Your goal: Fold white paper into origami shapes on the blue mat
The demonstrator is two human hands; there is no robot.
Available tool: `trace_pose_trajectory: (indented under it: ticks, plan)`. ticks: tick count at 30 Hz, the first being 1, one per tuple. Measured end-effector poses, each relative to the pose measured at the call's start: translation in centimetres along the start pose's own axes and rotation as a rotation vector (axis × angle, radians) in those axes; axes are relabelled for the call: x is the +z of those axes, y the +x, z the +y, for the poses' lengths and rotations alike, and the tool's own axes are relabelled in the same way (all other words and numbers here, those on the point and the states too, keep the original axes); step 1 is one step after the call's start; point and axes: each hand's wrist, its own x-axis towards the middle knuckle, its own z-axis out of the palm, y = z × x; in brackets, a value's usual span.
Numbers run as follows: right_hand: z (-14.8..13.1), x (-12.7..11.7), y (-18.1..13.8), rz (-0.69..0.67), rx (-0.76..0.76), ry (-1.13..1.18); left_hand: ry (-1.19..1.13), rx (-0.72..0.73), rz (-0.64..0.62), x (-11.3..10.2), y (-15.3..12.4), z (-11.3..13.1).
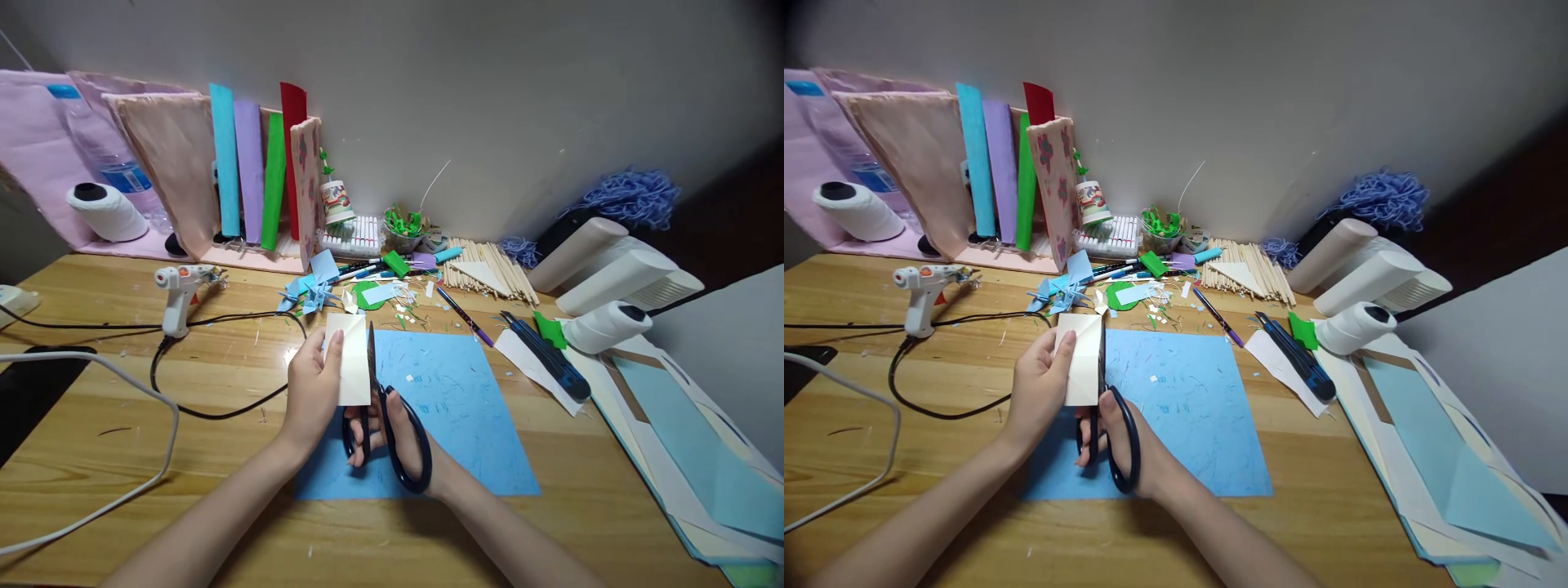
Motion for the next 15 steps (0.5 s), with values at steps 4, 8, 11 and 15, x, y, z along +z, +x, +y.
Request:
trace_pose_trajectory:
  ticks: [4,8,11,15]
  plan:
    - [-0.05,0.2,-0.14,0.054,0.015,-0.003,-0.022,-0.002,-0.009,0.2,-0.21,0.19]
    - [0.13,0.23,-0.15,0.077,0.024,0.046,-0.027,-0.007,-0.019,0.37,-0.49,0.33]
    - [0.25,0.19,-0.14,0.081,0.021,0.056,-0.022,-0.005,-0.017,0.44,-0.6,0.3]
    - [0.41,0.21,-0.08,0.104,0.03,0.063,-0.007,0.0,-0.007,0.51,-0.67,0.17]
